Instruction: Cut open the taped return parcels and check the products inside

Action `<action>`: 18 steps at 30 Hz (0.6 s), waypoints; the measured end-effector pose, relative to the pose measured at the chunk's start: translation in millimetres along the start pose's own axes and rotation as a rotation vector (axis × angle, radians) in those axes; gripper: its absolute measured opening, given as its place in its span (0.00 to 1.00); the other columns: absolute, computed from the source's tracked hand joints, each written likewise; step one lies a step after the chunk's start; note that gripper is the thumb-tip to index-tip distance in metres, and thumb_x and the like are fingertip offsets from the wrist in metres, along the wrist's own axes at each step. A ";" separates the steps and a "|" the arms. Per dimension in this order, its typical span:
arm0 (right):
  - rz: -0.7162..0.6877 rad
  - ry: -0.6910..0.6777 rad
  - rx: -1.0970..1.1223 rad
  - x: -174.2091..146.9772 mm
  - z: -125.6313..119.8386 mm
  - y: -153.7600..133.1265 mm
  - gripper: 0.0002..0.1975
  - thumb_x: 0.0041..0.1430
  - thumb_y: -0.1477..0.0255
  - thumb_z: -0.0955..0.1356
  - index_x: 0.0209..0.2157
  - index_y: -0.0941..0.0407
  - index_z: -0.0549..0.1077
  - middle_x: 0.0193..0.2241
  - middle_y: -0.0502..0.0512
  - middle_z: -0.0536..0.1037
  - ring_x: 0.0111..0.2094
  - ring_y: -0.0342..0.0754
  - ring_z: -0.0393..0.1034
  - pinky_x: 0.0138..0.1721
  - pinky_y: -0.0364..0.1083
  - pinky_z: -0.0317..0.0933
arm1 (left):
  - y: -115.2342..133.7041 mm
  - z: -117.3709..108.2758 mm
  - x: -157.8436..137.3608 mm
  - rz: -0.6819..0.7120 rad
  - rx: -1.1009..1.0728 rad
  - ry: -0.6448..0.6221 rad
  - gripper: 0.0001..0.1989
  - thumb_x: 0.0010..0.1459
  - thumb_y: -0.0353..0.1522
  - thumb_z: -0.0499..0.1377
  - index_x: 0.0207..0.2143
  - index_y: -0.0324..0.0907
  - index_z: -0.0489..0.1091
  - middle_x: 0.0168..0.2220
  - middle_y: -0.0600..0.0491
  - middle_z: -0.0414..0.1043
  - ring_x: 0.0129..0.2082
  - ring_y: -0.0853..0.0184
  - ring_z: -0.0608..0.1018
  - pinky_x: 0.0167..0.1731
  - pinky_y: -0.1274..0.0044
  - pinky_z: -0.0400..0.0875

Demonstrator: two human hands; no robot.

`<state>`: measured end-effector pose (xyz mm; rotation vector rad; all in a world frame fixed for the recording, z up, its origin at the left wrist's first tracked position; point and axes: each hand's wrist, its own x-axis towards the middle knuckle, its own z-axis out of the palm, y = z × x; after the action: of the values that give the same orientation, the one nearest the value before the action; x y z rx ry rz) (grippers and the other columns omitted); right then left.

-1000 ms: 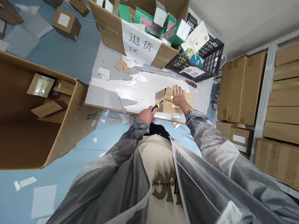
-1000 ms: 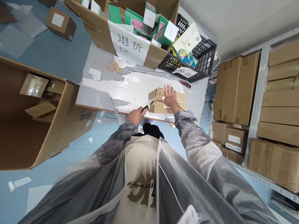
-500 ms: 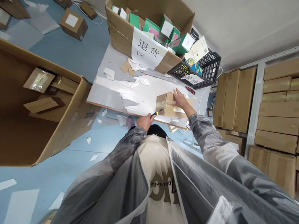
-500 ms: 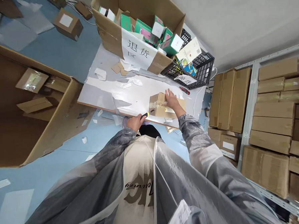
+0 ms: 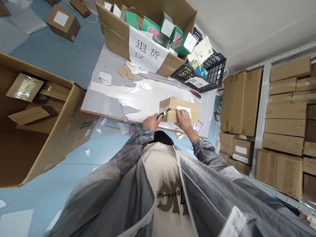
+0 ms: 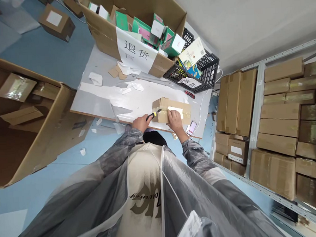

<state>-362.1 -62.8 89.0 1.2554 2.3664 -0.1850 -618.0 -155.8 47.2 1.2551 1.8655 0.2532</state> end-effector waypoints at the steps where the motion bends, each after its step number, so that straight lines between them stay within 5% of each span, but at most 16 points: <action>1: 0.007 0.009 0.006 2.8 1.6 -0.4 0.58 0.66 0.52 0.84 0.86 0.63 0.63 0.75 0.83 0.73 0.76 0.81 0.65 0.81 0.74 0.58 | 0.3 -0.6 1.3 -0.008 0.009 0.004 0.25 0.88 0.52 0.56 0.59 0.46 0.85 0.51 0.33 0.90 0.53 0.43 0.91 0.47 0.68 0.70; 9: -0.021 0.002 0.049 25.2 9.4 8.6 0.42 0.61 0.55 0.87 0.68 0.60 0.77 0.64 0.78 0.78 0.63 0.76 0.71 0.68 0.66 0.70 | -6.1 -20.7 8.8 0.041 0.141 -0.002 0.23 0.86 0.53 0.58 0.55 0.48 0.84 0.49 0.36 0.91 0.52 0.45 0.90 0.44 0.70 0.69; 15: -0.063 0.006 0.049 49.2 5.6 12.6 0.39 0.57 0.57 0.90 0.60 0.58 0.77 0.60 0.73 0.80 0.58 0.72 0.73 0.62 0.61 0.71 | -18.5 -9.0 3.5 0.048 0.252 -0.082 0.23 0.86 0.53 0.58 0.59 0.46 0.83 0.49 0.35 0.91 0.53 0.42 0.90 0.47 0.68 0.72; 18: -0.054 0.030 0.119 58.8 0.5 10.9 0.38 0.56 0.56 0.91 0.58 0.57 0.76 0.60 0.74 0.81 0.59 0.71 0.74 0.62 0.61 0.71 | -20.2 -4.3 6.7 -0.023 0.143 -0.036 0.20 0.85 0.50 0.61 0.54 0.46 0.83 0.46 0.38 0.91 0.51 0.44 0.90 0.45 0.69 0.72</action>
<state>-381.5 -12.5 63.2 1.2569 2.4482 -0.3304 -635.4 -158.6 34.5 1.3248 1.8926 0.0851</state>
